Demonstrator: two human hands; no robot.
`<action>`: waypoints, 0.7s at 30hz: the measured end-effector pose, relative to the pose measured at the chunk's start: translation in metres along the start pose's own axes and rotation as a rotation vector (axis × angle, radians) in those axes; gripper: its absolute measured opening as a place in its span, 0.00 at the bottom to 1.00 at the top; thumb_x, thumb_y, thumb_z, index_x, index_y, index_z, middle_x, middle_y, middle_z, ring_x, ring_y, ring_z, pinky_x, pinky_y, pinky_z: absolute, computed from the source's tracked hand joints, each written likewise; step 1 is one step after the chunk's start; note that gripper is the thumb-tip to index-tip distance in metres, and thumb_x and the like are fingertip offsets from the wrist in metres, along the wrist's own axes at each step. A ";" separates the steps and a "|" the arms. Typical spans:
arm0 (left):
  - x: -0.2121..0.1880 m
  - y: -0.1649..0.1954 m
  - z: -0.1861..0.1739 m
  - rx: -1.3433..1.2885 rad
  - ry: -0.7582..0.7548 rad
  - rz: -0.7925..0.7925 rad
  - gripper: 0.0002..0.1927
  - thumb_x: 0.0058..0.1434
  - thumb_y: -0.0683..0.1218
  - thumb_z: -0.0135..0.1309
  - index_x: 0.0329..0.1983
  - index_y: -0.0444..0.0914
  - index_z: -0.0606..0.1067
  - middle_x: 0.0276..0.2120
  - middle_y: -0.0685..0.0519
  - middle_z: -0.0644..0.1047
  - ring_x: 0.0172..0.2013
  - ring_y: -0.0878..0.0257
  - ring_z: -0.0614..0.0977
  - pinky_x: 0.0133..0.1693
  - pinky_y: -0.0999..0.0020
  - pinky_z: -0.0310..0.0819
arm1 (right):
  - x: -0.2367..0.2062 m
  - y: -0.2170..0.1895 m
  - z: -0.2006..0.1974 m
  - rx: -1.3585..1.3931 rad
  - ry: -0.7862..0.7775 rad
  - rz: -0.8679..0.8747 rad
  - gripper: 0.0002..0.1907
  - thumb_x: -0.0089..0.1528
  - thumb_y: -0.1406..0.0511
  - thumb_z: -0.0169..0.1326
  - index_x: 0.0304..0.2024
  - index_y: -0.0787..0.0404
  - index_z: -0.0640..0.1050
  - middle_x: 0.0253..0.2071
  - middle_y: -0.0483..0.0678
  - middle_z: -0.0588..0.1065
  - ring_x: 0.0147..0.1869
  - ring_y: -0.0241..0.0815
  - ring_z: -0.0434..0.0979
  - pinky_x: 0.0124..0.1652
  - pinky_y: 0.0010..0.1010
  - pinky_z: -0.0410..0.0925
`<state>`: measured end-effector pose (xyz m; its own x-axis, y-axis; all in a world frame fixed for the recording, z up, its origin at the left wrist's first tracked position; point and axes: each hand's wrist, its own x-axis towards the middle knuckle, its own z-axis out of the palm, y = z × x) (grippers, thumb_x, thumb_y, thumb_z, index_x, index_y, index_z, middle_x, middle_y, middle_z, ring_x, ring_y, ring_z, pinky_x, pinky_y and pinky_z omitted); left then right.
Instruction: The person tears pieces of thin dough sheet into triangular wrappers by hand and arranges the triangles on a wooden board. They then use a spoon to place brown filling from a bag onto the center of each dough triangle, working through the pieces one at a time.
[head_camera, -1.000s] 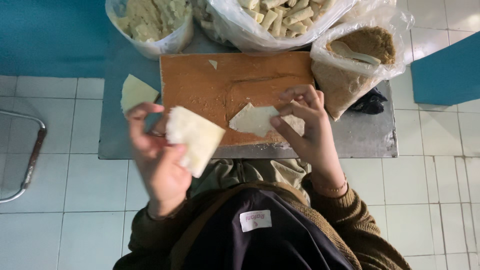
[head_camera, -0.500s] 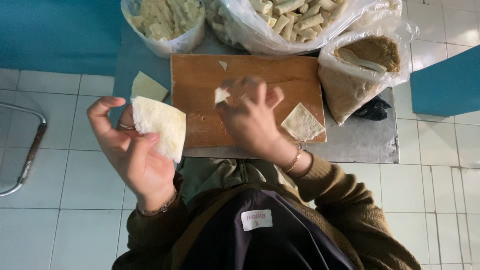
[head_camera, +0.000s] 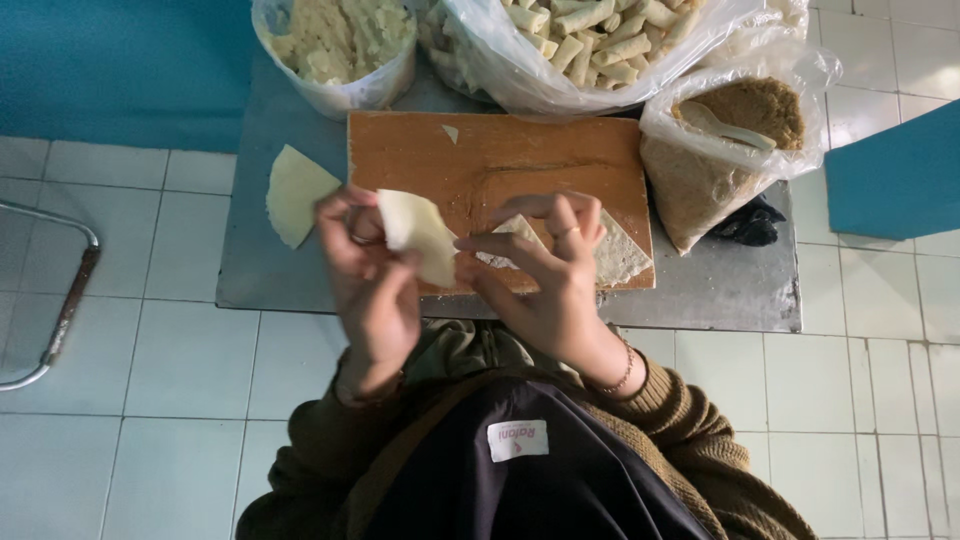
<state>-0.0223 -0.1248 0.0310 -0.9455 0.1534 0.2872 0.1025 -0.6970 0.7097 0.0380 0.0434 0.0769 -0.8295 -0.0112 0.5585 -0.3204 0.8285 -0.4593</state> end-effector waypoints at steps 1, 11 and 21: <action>-0.004 -0.005 0.003 -0.010 -0.028 -0.039 0.31 0.58 0.29 0.44 0.65 0.38 0.59 0.42 0.50 0.72 0.43 0.64 0.75 0.47 0.69 0.69 | -0.001 -0.003 -0.005 0.028 0.031 0.015 0.19 0.51 0.57 0.73 0.44 0.48 0.85 0.52 0.41 0.73 0.60 0.43 0.66 0.60 0.42 0.56; -0.035 -0.031 0.010 0.278 -0.325 0.081 0.36 0.64 0.24 0.44 0.70 0.40 0.52 0.51 0.45 0.68 0.48 0.60 0.73 0.53 0.67 0.70 | -0.011 -0.019 -0.021 -0.042 0.198 0.081 0.15 0.49 0.58 0.72 0.40 0.45 0.86 0.48 0.42 0.70 0.58 0.47 0.63 0.60 0.39 0.57; -0.027 -0.031 0.017 0.520 -0.446 0.366 0.33 0.65 0.27 0.47 0.68 0.39 0.51 0.51 0.43 0.68 0.48 0.58 0.77 0.49 0.66 0.75 | -0.014 -0.019 -0.020 -0.149 0.247 0.060 0.09 0.53 0.63 0.71 0.35 0.47 0.85 0.49 0.43 0.72 0.59 0.50 0.61 0.60 0.41 0.55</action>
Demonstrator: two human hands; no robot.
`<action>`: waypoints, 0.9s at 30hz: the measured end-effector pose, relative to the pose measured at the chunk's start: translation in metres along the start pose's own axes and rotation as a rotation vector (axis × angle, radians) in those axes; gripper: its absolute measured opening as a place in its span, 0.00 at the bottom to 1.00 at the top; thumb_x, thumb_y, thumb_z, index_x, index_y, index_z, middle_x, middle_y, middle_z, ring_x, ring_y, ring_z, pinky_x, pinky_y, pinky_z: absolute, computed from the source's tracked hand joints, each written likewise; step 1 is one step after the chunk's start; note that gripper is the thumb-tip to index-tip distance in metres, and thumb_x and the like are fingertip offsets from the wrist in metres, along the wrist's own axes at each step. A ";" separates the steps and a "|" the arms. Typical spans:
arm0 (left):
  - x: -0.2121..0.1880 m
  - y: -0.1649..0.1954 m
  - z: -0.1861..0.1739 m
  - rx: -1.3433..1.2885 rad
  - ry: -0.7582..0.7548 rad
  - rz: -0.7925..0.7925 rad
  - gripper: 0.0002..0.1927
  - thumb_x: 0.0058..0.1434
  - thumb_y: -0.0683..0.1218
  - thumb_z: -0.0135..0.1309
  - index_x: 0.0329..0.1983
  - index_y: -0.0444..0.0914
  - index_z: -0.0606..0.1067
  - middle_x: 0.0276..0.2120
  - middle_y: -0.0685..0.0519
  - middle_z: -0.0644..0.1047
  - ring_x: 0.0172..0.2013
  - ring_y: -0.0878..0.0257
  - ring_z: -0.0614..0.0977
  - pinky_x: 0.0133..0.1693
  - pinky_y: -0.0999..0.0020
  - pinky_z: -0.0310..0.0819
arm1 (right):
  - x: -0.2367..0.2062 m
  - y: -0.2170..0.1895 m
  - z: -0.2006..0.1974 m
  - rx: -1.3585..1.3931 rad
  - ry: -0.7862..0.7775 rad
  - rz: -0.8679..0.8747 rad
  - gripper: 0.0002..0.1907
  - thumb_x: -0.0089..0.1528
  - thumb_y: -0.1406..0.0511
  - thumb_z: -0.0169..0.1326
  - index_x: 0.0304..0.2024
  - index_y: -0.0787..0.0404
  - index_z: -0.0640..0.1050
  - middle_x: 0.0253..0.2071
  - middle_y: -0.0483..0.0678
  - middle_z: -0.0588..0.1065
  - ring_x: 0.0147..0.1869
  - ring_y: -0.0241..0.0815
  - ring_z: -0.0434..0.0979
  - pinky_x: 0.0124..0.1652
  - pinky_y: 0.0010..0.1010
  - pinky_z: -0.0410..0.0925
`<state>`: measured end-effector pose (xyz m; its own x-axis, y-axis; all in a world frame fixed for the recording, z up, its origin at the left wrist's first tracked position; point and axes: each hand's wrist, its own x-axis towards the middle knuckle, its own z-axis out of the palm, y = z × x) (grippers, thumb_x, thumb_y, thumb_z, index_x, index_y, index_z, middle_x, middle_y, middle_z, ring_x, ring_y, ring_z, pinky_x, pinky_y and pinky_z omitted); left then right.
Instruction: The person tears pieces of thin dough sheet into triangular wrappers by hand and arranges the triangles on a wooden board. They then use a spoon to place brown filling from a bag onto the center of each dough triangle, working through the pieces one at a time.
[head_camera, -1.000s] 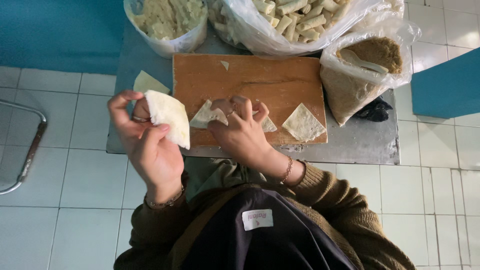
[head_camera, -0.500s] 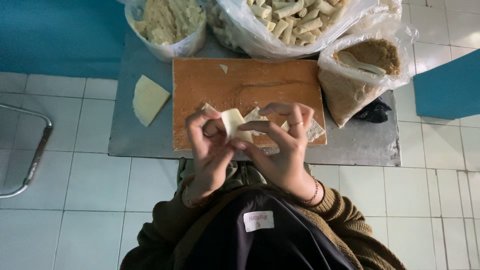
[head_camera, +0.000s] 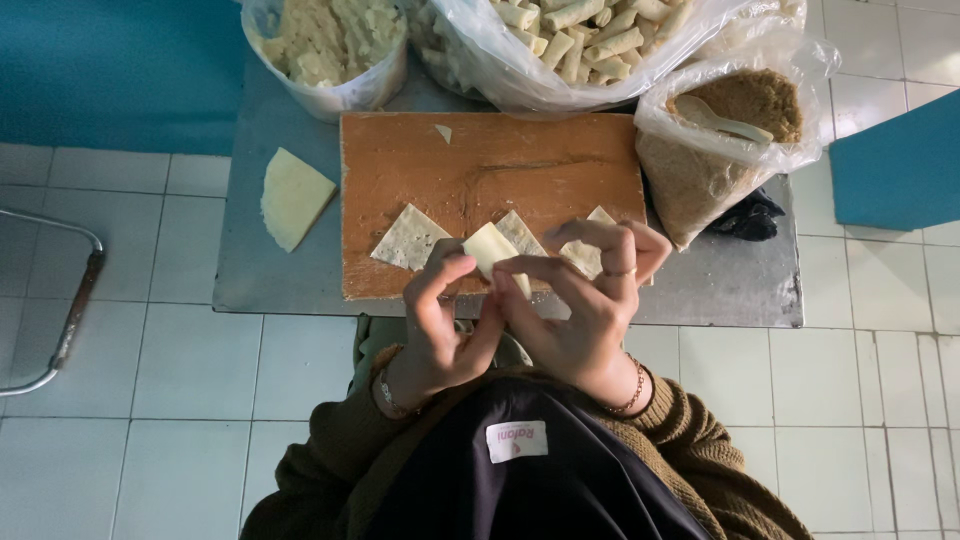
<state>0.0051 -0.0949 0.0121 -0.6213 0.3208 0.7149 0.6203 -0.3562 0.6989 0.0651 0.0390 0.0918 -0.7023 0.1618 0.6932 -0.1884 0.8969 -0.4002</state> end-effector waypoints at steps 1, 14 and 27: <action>0.001 0.001 -0.001 -0.035 -0.019 0.002 0.33 0.65 0.29 0.47 0.68 0.39 0.51 0.50 0.45 0.68 0.48 0.59 0.76 0.48 0.67 0.73 | 0.000 0.001 0.001 0.007 -0.001 0.010 0.08 0.53 0.64 0.70 0.34 0.48 0.85 0.49 0.43 0.72 0.60 0.50 0.61 0.61 0.41 0.55; -0.002 0.013 -0.001 -0.202 0.103 -0.258 0.30 0.69 0.28 0.48 0.68 0.38 0.53 0.43 0.47 0.72 0.44 0.64 0.75 0.50 0.70 0.73 | 0.000 0.011 0.005 0.152 -0.189 0.078 0.07 0.60 0.70 0.61 0.41 0.59 0.78 0.60 0.53 0.66 0.64 0.53 0.58 0.65 0.44 0.54; -0.004 0.010 -0.004 -0.081 0.144 -0.238 0.29 0.68 0.28 0.49 0.68 0.37 0.54 0.42 0.46 0.73 0.46 0.62 0.78 0.49 0.70 0.75 | 0.004 0.016 0.003 0.221 -0.293 0.102 0.12 0.61 0.65 0.62 0.45 0.60 0.77 0.60 0.51 0.66 0.62 0.53 0.58 0.64 0.45 0.52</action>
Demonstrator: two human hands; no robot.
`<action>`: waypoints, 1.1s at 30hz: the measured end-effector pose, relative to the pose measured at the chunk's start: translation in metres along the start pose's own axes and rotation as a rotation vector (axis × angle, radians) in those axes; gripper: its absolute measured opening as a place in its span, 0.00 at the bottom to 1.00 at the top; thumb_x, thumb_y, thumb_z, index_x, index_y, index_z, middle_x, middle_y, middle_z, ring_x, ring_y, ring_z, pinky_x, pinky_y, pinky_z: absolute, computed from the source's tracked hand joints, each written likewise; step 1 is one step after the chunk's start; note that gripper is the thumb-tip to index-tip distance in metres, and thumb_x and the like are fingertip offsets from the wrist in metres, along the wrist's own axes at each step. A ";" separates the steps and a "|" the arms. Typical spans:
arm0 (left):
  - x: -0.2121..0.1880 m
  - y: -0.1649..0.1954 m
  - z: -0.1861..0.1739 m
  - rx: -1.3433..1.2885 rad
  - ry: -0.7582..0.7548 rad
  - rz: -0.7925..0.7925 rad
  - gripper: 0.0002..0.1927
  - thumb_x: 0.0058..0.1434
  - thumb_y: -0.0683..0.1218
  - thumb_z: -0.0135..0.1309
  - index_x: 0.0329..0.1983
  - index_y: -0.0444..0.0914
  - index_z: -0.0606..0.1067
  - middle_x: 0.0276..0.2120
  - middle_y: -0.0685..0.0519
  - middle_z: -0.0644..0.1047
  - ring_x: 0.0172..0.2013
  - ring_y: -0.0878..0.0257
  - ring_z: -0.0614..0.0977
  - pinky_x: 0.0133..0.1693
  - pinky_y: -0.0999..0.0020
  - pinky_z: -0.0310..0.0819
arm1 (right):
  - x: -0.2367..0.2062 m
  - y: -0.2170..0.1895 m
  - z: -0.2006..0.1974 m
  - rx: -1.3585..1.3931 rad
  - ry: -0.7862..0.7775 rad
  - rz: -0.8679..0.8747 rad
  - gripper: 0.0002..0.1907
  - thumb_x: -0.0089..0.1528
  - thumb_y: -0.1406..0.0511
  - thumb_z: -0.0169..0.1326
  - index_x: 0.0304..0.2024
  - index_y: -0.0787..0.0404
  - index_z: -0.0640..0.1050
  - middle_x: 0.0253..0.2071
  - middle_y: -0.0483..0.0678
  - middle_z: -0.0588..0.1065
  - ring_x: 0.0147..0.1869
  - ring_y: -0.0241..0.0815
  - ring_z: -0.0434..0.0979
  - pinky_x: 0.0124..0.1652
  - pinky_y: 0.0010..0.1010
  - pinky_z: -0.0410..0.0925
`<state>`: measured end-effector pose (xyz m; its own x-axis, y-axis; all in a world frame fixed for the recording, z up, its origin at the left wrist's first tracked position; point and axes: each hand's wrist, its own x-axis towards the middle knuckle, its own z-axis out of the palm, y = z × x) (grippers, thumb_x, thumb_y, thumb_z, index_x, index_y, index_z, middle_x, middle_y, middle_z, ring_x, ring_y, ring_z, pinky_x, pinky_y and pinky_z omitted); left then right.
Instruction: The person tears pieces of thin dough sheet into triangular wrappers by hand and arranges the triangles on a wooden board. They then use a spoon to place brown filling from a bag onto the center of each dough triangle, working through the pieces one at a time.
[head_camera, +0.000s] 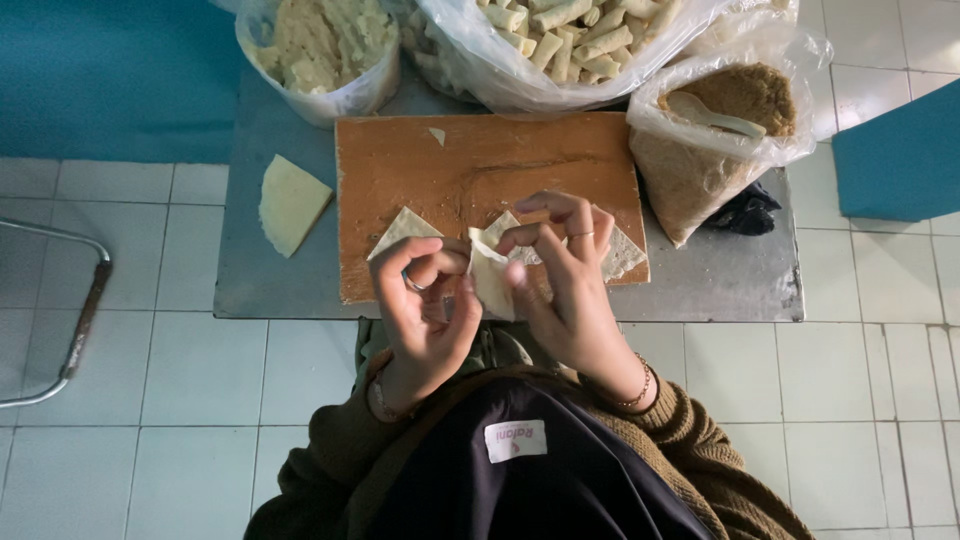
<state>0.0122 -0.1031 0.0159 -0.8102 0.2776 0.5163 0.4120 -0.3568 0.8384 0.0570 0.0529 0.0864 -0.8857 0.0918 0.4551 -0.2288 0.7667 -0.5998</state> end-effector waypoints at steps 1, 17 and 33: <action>0.000 -0.002 0.000 0.044 -0.003 0.011 0.30 0.67 0.28 0.50 0.67 0.36 0.55 0.43 0.45 0.74 0.45 0.61 0.78 0.50 0.69 0.76 | 0.000 -0.001 0.001 -0.033 -0.001 -0.030 0.15 0.59 0.63 0.64 0.46 0.59 0.78 0.60 0.52 0.65 0.61 0.54 0.58 0.63 0.46 0.51; 0.011 -0.003 0.004 -0.097 -0.051 -0.115 0.27 0.71 0.32 0.54 0.67 0.36 0.57 0.48 0.44 0.75 0.48 0.61 0.80 0.51 0.69 0.79 | -0.003 0.013 0.007 -0.217 0.120 -0.152 0.13 0.55 0.66 0.64 0.43 0.52 0.82 0.63 0.55 0.65 0.64 0.58 0.58 0.64 0.50 0.54; 0.017 -0.014 0.000 0.493 -0.004 0.446 0.27 0.64 0.30 0.58 0.61 0.38 0.63 0.46 0.44 0.77 0.50 0.52 0.83 0.46 0.63 0.82 | 0.000 0.022 0.013 0.025 0.022 0.030 0.19 0.57 0.55 0.67 0.43 0.60 0.80 0.59 0.51 0.67 0.62 0.53 0.59 0.63 0.45 0.54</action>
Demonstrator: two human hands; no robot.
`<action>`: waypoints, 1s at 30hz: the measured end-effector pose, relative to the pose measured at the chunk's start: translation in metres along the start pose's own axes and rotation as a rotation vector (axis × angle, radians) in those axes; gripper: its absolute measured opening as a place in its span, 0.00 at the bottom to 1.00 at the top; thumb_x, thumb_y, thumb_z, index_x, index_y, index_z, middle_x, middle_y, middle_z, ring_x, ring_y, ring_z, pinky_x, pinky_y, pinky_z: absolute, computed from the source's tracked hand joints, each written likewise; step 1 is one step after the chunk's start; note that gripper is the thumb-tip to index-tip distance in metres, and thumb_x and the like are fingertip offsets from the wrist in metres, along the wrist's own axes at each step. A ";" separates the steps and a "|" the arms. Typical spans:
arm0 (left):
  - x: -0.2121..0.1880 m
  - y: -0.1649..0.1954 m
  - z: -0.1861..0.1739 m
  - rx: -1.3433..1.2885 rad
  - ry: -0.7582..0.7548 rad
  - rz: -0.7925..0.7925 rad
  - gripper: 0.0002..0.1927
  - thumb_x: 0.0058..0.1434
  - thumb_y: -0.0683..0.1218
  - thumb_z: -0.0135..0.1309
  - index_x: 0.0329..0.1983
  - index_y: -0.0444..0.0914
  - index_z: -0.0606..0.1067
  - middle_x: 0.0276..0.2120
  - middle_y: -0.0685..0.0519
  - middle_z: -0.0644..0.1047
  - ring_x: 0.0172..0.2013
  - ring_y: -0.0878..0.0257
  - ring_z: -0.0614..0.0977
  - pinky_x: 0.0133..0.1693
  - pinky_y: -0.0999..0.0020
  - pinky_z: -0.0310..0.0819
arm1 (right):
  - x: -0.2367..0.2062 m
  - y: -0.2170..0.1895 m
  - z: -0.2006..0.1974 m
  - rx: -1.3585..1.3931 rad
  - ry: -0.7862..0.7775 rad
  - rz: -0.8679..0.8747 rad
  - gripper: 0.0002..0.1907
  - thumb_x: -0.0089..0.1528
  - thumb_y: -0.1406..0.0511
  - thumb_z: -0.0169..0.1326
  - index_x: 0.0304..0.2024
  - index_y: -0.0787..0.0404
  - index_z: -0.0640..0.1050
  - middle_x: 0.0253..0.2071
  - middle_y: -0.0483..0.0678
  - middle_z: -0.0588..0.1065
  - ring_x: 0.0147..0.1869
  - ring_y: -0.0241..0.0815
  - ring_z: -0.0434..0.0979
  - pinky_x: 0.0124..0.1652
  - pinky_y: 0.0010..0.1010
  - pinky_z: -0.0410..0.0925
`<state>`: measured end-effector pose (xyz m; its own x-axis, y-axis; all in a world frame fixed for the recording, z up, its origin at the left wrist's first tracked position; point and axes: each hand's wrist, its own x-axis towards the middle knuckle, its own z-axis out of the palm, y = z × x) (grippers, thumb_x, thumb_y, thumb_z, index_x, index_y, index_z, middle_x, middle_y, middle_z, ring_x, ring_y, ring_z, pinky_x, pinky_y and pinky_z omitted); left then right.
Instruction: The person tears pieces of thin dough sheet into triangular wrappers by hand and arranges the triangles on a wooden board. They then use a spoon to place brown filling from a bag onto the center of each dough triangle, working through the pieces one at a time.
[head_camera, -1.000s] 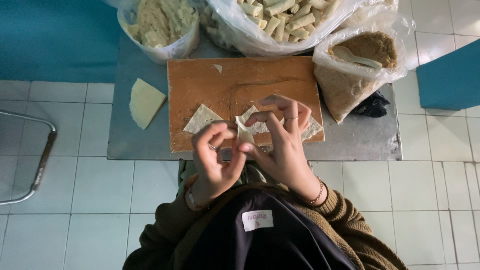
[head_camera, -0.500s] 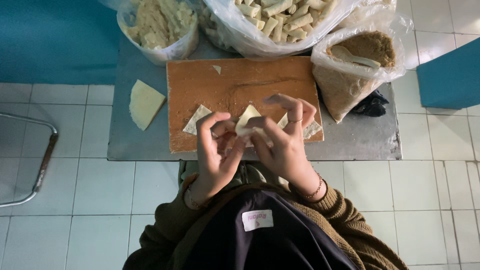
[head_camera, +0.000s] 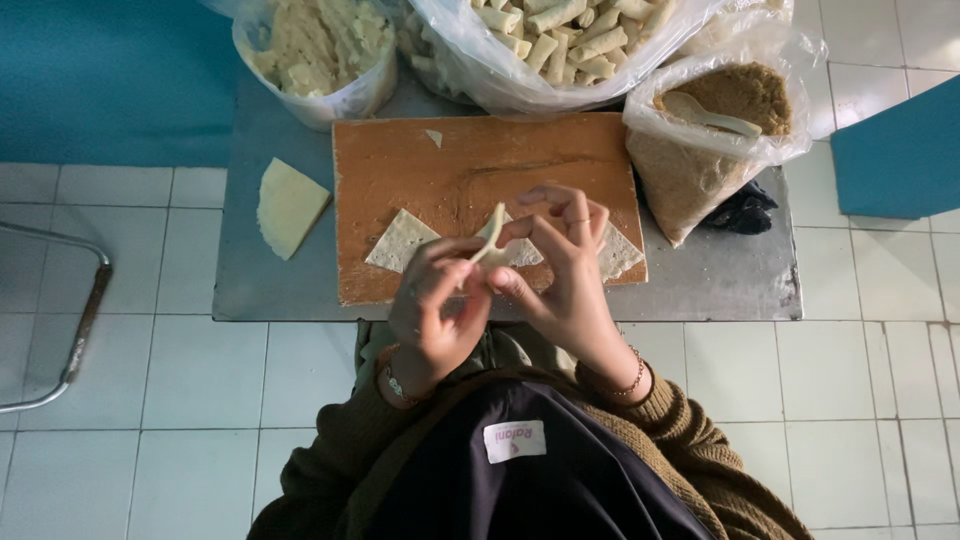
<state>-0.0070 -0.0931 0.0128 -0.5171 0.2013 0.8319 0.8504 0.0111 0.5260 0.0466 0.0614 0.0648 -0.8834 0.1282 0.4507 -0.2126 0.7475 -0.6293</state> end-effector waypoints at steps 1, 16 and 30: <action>0.002 -0.001 -0.001 0.034 -0.029 0.079 0.28 0.63 0.30 0.59 0.62 0.38 0.62 0.44 0.46 0.78 0.51 0.50 0.83 0.48 0.59 0.83 | 0.001 0.000 -0.001 -0.002 0.023 0.014 0.21 0.55 0.54 0.68 0.42 0.60 0.79 0.59 0.52 0.67 0.60 0.53 0.58 0.61 0.42 0.56; 0.001 -0.006 -0.008 -0.612 -0.263 -0.594 0.26 0.71 0.34 0.56 0.66 0.36 0.59 0.37 0.49 0.75 0.38 0.67 0.78 0.42 0.74 0.78 | 0.005 0.006 -0.019 -0.217 -0.038 -0.275 0.11 0.53 0.60 0.70 0.38 0.48 0.83 0.62 0.54 0.66 0.68 0.56 0.59 0.64 0.49 0.51; 0.004 0.002 -0.013 0.132 -0.039 -0.124 0.19 0.63 0.33 0.61 0.55 0.37 0.71 0.44 0.48 0.80 0.42 0.58 0.85 0.43 0.70 0.80 | -0.012 0.006 0.005 -0.136 0.136 0.010 0.08 0.55 0.63 0.68 0.34 0.55 0.81 0.59 0.46 0.70 0.63 0.51 0.60 0.64 0.43 0.56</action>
<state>-0.0091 -0.1053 0.0198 -0.6165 0.2284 0.7535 0.7873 0.1663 0.5937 0.0543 0.0614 0.0522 -0.8189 0.2157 0.5319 -0.1379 0.8256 -0.5471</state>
